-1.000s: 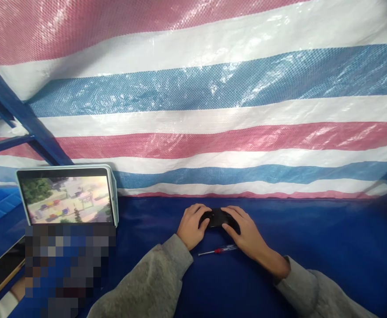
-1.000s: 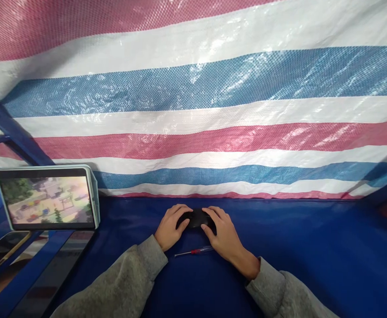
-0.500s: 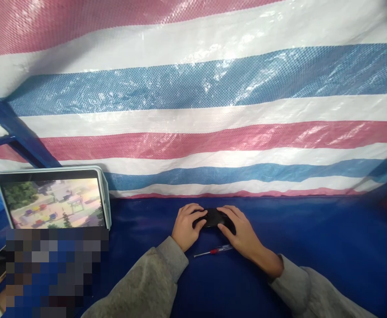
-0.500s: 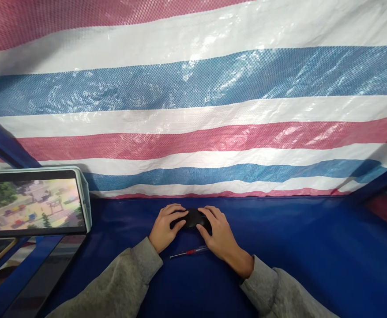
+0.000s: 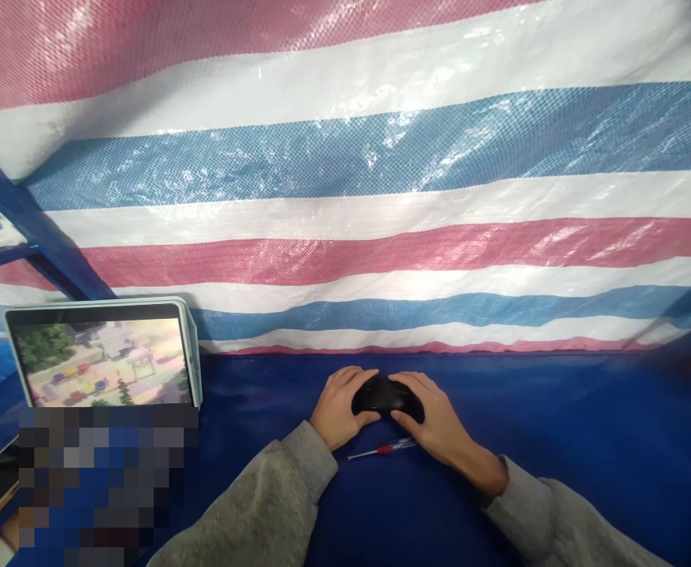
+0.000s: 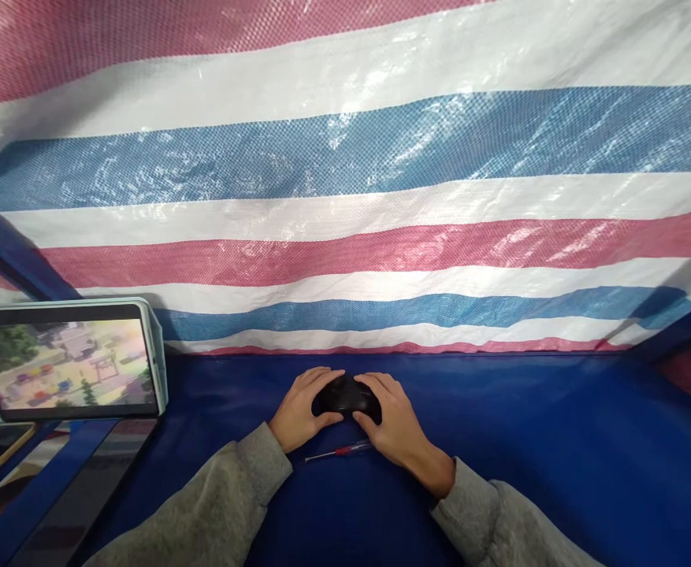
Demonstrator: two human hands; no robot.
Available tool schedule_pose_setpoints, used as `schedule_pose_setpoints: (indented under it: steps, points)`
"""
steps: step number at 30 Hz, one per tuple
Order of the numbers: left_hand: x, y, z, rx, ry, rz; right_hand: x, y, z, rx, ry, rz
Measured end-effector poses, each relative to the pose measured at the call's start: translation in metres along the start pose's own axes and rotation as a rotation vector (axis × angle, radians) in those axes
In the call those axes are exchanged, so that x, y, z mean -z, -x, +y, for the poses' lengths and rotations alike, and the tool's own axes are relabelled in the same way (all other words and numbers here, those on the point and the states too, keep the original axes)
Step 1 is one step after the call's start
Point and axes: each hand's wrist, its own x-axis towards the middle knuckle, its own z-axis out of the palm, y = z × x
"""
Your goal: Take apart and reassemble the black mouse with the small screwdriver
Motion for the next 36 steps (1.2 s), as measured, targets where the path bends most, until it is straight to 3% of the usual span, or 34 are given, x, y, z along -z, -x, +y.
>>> schedule_pose_setpoints:
  steps: [12,36]
  points:
    - [0.0000,-0.0013,0.0011,-0.016,0.058,0.011,0.0023,-0.0007,0.0022,-0.011,-0.166,0.077]
    - [0.0004,-0.0008,0.0018,0.022,0.103,-0.041,0.0055,-0.0001,-0.0015,0.036,-0.170,0.118]
